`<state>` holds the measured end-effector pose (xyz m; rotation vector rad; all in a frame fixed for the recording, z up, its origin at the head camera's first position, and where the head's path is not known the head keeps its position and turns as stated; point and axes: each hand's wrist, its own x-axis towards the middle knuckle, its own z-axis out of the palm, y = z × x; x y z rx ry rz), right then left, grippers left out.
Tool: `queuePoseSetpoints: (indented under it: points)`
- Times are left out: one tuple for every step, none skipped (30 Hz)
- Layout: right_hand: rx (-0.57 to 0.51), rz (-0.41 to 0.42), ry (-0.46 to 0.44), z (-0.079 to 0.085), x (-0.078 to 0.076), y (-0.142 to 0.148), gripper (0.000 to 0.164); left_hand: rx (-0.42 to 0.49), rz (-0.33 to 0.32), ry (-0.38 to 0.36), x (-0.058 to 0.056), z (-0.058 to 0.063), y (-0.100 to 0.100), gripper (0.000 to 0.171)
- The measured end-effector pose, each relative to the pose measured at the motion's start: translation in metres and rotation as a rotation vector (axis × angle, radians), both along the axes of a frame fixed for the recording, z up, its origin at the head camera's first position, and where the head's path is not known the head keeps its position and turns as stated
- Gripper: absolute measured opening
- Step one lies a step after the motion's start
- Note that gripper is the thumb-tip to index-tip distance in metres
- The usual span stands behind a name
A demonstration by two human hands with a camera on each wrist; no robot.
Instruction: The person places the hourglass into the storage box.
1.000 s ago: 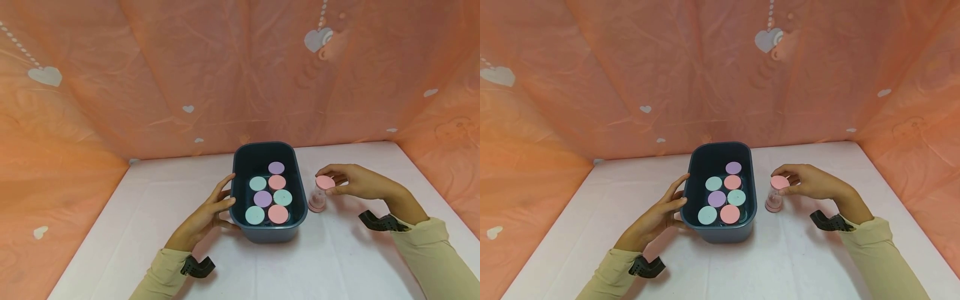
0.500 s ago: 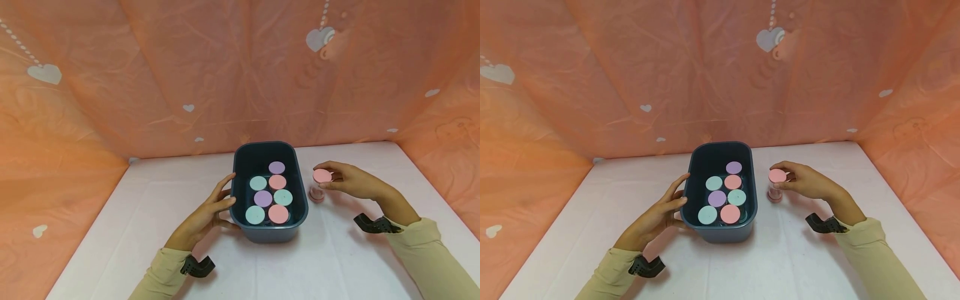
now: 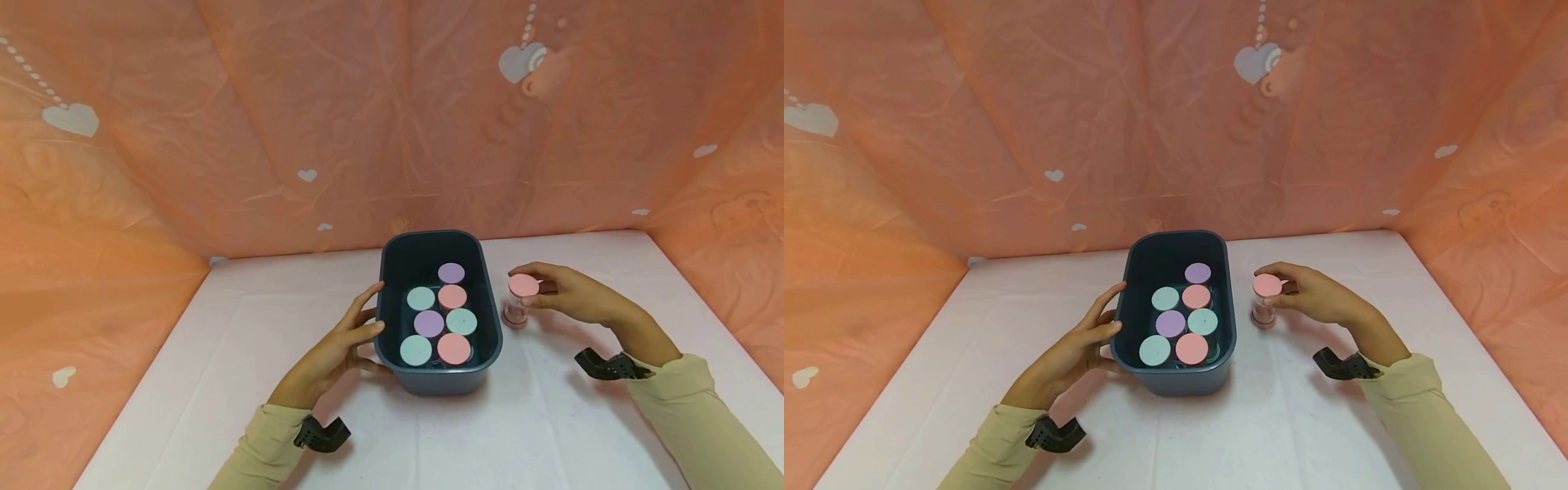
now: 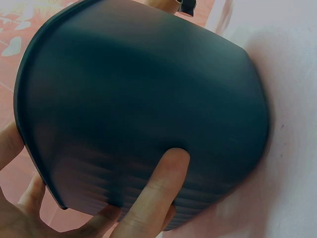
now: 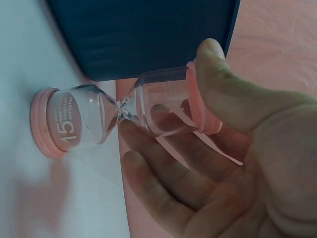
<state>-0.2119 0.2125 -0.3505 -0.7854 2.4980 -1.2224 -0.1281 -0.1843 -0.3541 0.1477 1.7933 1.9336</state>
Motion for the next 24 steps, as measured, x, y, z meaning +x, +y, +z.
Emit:
queuePoseSetpoints:
  points:
    - [-0.007, 0.003, -0.005, -0.001, 0.000, 0.000, 0.052, 0.000, 0.001, 0.000, 0.000, 0.000, 0.000, 0.064]
    - [-0.016, 0.004, -0.012, -0.001, -0.001, 0.000, 0.052, 0.001, 0.002, 0.000, 0.000, 0.000, 0.000, 0.063]
    - [-0.021, 0.006, -0.015, -0.001, -0.001, 0.000, 0.053, 0.001, 0.002, 0.001, 0.000, 0.000, 0.000, 0.063]
    - [-0.021, 0.001, -0.020, -0.001, -0.001, 0.000, 0.053, 0.001, 0.003, 0.001, 0.000, 0.000, 0.000, 0.063]
    - [-0.020, -0.002, -0.022, -0.001, -0.001, 0.000, 0.053, 0.000, 0.004, 0.002, 0.000, 0.000, 0.000, 0.063]
    - [-0.017, -0.008, -0.022, -0.001, -0.002, 0.000, 0.053, 0.000, 0.003, 0.002, 0.000, 0.000, 0.000, 0.063]
    - [-0.010, -0.016, -0.020, -0.001, -0.002, 0.000, 0.053, 0.000, 0.003, 0.002, 0.000, 0.000, 0.000, 0.063]
    - [0.001, -0.028, -0.015, 0.000, -0.002, -0.001, 0.053, 0.000, 0.003, 0.001, 0.000, 0.001, 0.000, 0.063]
    - [0.010, -0.043, -0.012, 0.001, -0.001, -0.001, 0.053, 0.000, 0.002, 0.002, 0.000, 0.001, 0.000, 0.063]
    - [0.017, -0.058, -0.011, 0.002, -0.001, -0.001, 0.052, 0.000, 0.002, 0.002, 0.000, 0.001, 0.000, 0.063]
    - [0.018, -0.073, -0.014, 0.003, -0.001, -0.001, 0.053, 0.000, 0.002, 0.003, 0.000, 0.001, 0.000, 0.063]
    - [0.015, -0.090, -0.017, 0.004, -0.001, -0.001, 0.053, 0.001, 0.000, 0.003, 0.000, 0.001, 0.000, 0.063]
    - [0.006, -0.102, -0.023, 0.006, -0.001, 0.000, 0.053, 0.001, 0.001, 0.003, 0.000, 0.001, 0.000, 0.063]
    - [-0.009, -0.113, -0.032, 0.007, 0.000, 0.000, 0.053, 0.001, 0.002, 0.003, 0.000, 0.001, 0.000, 0.063]
    - [-0.035, -0.122, -0.049, 0.009, 0.000, 0.000, 0.054, 0.000, 0.003, 0.003, 0.000, 0.001, 0.000, 0.063]
    - [-0.057, -0.130, -0.064, 0.010, 0.000, -0.001, 0.054, -0.001, 0.004, 0.003, 0.000, 0.001, 0.000, 0.063]
    - [-0.079, -0.137, -0.077, 0.012, 0.001, -0.001, 0.054, -0.002, 0.004, 0.003, 0.000, 0.001, 0.000, 0.063]
    - [-0.102, -0.142, -0.088, 0.014, 0.002, -0.002, 0.054, -0.003, 0.006, 0.003, 0.000, 0.001, 0.000, 0.063]
    - [-0.121, -0.143, -0.098, 0.015, 0.002, -0.002, 0.055, -0.004, 0.007, 0.002, 0.000, 0.001, 0.000, 0.063]
    - [-0.139, -0.148, -0.109, 0.016, 0.003, -0.002, 0.055, -0.005, 0.006, 0.001, 0.000, 0.001, 0.000, 0.063]
    - [-0.159, -0.148, -0.115, 0.017, 0.003, -0.002, 0.054, -0.005, 0.005, 0.001, 0.000, 0.001, -0.001, 0.063]
    - [-0.174, -0.146, -0.117, 0.018, 0.003, -0.002, 0.054, -0.005, 0.004, -0.001, 0.000, 0.001, -0.001, 0.063]
    - [-0.191, -0.140, -0.122, 0.018, 0.004, -0.002, 0.054, -0.004, 0.004, -0.002, 0.000, 0.001, -0.001, 0.063]
    - [-0.205, -0.134, -0.124, 0.019, 0.004, -0.002, 0.054, -0.005, 0.005, -0.004, 0.000, 0.001, -0.001, 0.063]
